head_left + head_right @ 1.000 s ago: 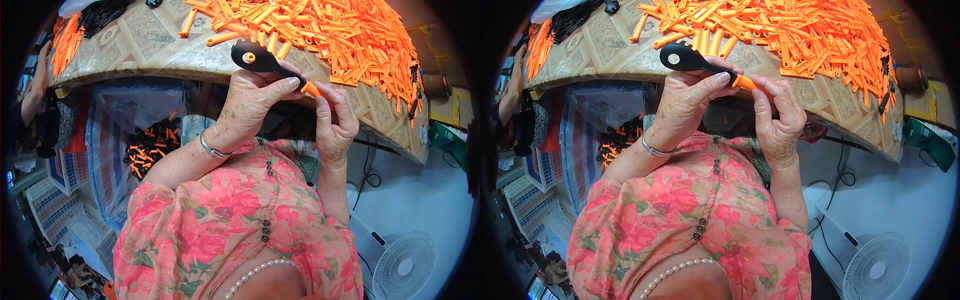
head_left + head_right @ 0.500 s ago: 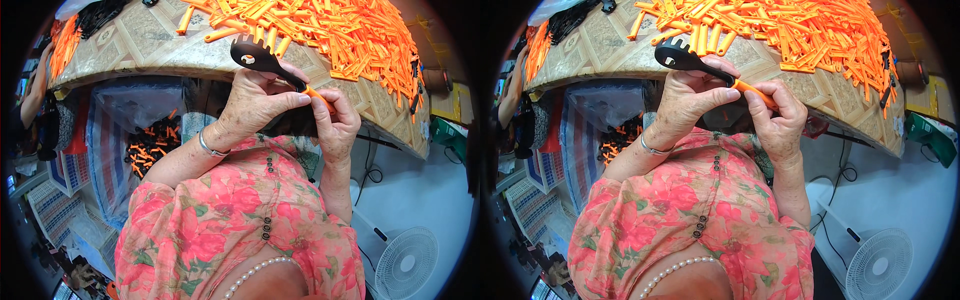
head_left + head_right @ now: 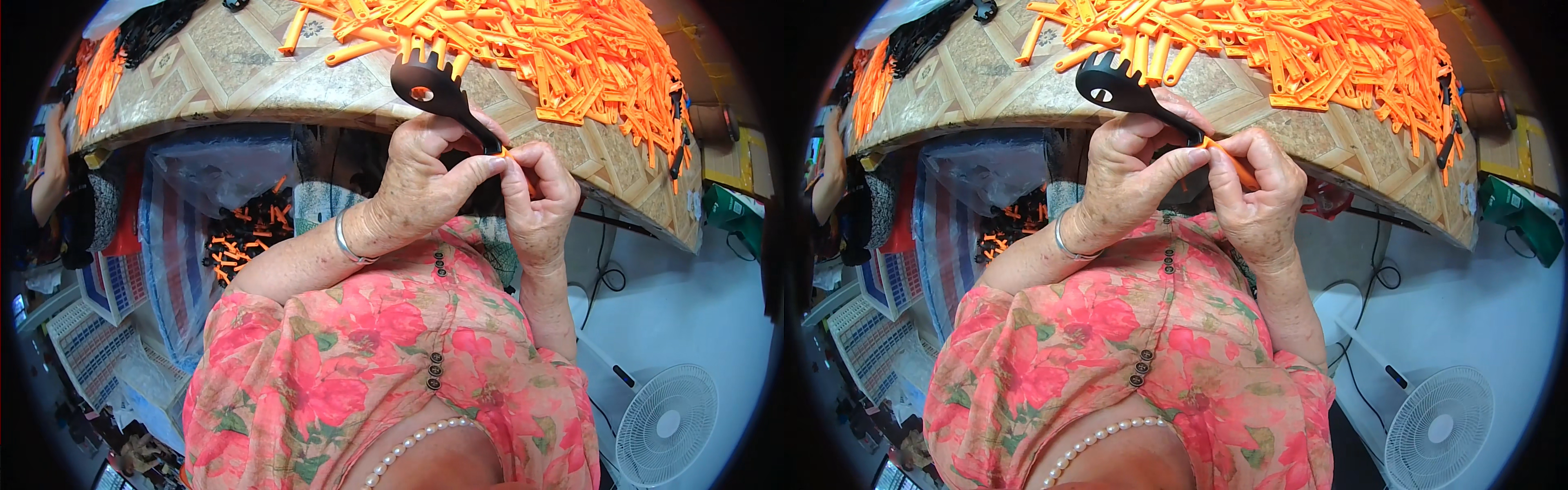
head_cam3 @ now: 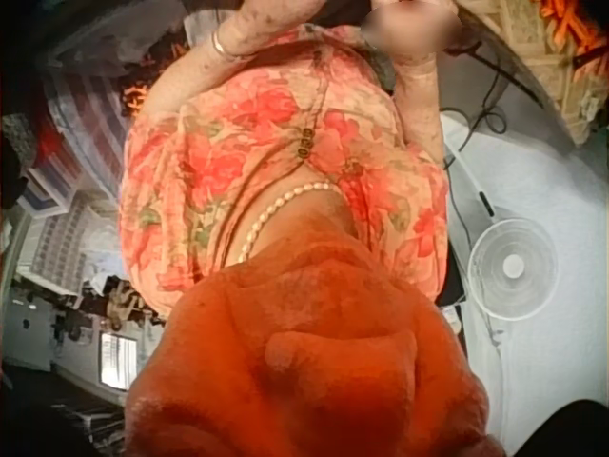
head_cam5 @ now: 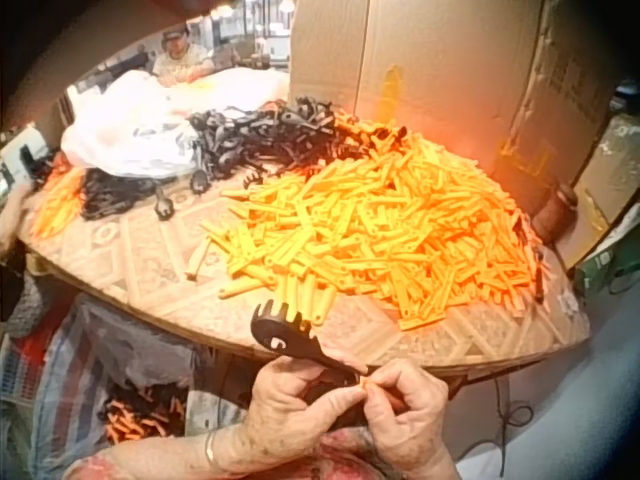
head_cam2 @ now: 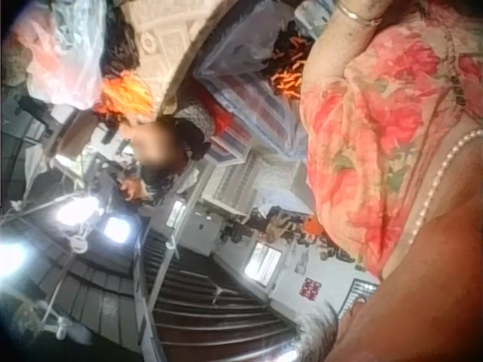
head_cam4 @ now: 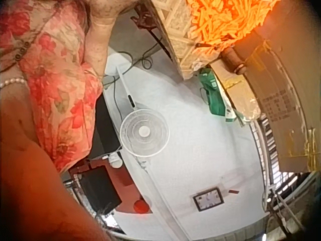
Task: The person inserts orange plastic tubes into black plastic holders and uses a hammer to secure them. They repeat this process for multiple units, picking up parts from a pile on the table and placing the finished assemblies back down.
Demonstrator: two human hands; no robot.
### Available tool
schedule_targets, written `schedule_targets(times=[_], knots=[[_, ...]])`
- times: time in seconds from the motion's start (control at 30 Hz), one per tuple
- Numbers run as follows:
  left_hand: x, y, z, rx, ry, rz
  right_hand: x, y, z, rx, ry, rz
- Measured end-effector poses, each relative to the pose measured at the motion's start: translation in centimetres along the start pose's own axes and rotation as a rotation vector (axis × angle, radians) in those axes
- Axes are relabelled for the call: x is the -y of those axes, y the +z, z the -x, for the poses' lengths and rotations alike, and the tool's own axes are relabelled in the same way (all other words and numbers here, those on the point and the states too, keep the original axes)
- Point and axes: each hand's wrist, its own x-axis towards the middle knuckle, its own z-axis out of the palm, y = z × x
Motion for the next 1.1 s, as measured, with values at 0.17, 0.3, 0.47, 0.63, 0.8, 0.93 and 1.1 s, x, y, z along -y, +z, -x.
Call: schedule_targets(times=[0.17, 0.3, 0.47, 0.63, 0.8, 0.93, 1.1], knots=[[-0.9, -0.2, -0.6, 0.065, -0.081, 0.041, -0.4, -0.3, 0.0, 0.021, 0.107, -0.176], [-0.7, -0.8, -0.7, 0.175, -0.125, 0.362, 0.6, -2.0, -0.2, 0.03, -0.041, -0.201], [-0.6, -4.1, -1.1, 0.526, -0.669, 0.726, 1.2, -3.5, -0.8, 0.01, -0.614, 0.259], [-2.3, -4.4, -0.5, 0.705, -0.815, 0.893, 0.4, -4.0, 0.1, 0.037, -0.816, 0.483], [-1.5, -4.4, -0.5, 0.723, -0.827, 0.696, 0.2, -4.3, -0.3, 0.19, -0.753, 0.414], [-1.5, -4.3, -0.7, 0.749, -0.78, 0.322, -0.3, -3.9, -0.1, 0.305, -0.558, 0.293], [-0.8, -4.1, -0.1, 0.729, -0.576, 0.003, 0.1, -3.1, -0.1, 0.409, -0.271, 0.211]])
